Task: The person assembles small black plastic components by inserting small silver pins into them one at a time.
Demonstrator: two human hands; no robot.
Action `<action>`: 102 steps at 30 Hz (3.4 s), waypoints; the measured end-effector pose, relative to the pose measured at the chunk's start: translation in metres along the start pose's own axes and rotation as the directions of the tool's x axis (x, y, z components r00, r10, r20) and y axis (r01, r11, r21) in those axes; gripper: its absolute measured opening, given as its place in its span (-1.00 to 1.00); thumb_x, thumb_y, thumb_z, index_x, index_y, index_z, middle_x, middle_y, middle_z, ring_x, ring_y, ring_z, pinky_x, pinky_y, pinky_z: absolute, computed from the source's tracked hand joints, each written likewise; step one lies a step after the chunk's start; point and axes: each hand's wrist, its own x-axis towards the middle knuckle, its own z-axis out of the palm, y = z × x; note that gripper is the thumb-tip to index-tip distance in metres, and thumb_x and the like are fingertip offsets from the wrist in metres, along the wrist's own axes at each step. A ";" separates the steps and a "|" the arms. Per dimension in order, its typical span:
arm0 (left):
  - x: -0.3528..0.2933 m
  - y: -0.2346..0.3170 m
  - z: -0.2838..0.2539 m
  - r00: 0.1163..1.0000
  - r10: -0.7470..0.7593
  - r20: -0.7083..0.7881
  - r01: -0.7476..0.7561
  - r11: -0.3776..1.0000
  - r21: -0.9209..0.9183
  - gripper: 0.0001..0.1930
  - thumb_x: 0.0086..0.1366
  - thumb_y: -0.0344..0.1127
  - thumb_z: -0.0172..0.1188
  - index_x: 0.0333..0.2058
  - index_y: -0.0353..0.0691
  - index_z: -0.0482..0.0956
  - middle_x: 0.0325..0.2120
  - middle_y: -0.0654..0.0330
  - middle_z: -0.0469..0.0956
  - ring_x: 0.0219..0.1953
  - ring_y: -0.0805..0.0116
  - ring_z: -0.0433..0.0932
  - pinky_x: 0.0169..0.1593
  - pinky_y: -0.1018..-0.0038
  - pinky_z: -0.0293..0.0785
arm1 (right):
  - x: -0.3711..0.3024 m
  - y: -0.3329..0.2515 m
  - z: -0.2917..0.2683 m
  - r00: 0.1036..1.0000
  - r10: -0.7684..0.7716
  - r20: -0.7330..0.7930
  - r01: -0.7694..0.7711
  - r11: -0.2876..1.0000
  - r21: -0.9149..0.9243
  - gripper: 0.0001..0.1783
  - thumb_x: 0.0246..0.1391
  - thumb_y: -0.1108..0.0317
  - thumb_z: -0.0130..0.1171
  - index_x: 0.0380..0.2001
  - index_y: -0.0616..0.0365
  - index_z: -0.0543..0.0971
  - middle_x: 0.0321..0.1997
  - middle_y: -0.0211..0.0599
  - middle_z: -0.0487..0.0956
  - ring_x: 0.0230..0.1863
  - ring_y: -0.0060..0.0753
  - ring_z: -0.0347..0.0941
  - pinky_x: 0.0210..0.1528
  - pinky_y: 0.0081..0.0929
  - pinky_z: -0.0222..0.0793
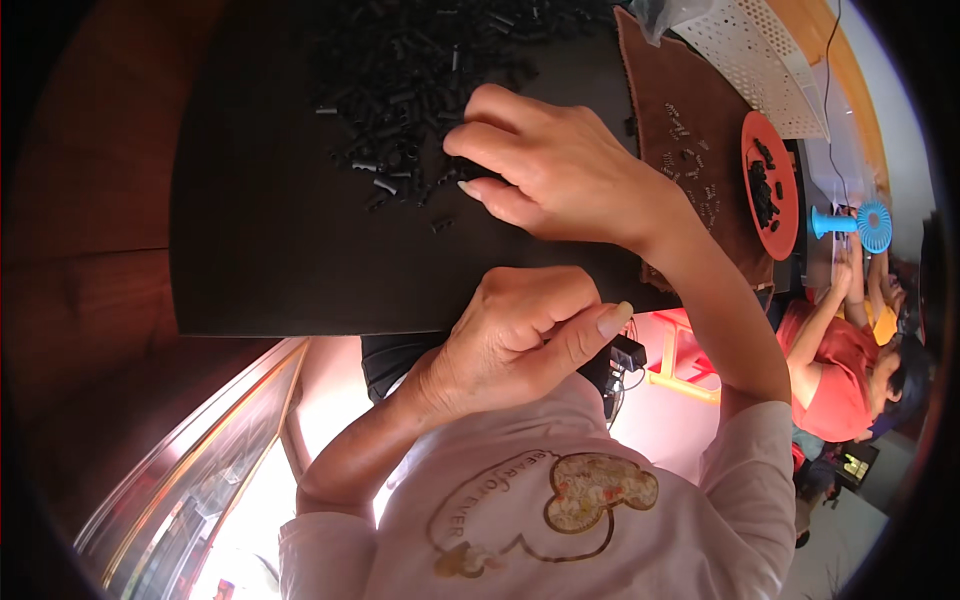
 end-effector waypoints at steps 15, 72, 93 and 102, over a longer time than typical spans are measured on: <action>0.000 -0.008 0.000 1.000 -0.022 -0.018 0.022 1.000 0.014 -0.71 0.36 -0.40 0.15 -0.56 -0.33 0.39 -0.66 0.27 0.35 -0.65 0.52 0.25 -0.57 0.51 0.18 | -0.012 0.014 0.001 0.993 -0.008 -0.119 0.004 0.999 -0.042 -0.75 -0.07 0.41 0.27 -0.28 0.13 0.50 -0.27 -0.32 0.46 -0.26 -0.21 0.52 -0.41 -0.28 0.48; 0.013 -0.017 0.035 0.941 -0.234 -0.246 0.147 0.934 -0.324 -0.83 0.42 -0.38 0.04 -0.09 -0.32 0.44 -0.45 0.11 0.58 -0.54 0.51 0.47 -0.45 0.62 0.42 | -0.133 0.097 -0.092 0.930 0.367 -0.014 -0.367 0.928 -0.059 -0.93 0.06 0.53 0.09 -0.34 0.22 0.51 -0.36 -0.26 0.46 -0.34 -0.18 0.45 -0.31 -0.30 0.35; 0.015 -0.023 0.023 0.944 -0.239 -0.227 0.086 0.843 -0.531 -0.76 0.45 -0.27 0.02 -0.10 -0.35 0.50 -0.40 0.20 0.57 -0.49 0.57 0.42 -0.39 0.62 0.40 | -0.128 0.093 -0.079 0.931 0.363 -0.047 -0.364 0.909 -0.203 -0.93 0.03 0.48 0.07 -0.36 0.17 0.46 -0.30 -0.21 0.45 -0.28 -0.01 0.47 -0.30 -0.12 0.39; 0.019 -0.022 0.022 0.937 -0.260 -0.234 0.093 0.830 -0.550 -0.76 0.45 -0.28 0.02 -0.09 -0.35 0.49 -0.42 0.20 0.57 -0.51 0.56 0.42 -0.41 0.63 0.40 | -0.123 0.089 -0.075 0.940 0.312 -0.135 -0.331 0.932 -0.151 -0.82 0.03 0.57 0.11 -0.24 0.19 0.52 -0.37 -0.26 0.42 -0.41 -0.28 0.43 -0.38 -0.41 0.34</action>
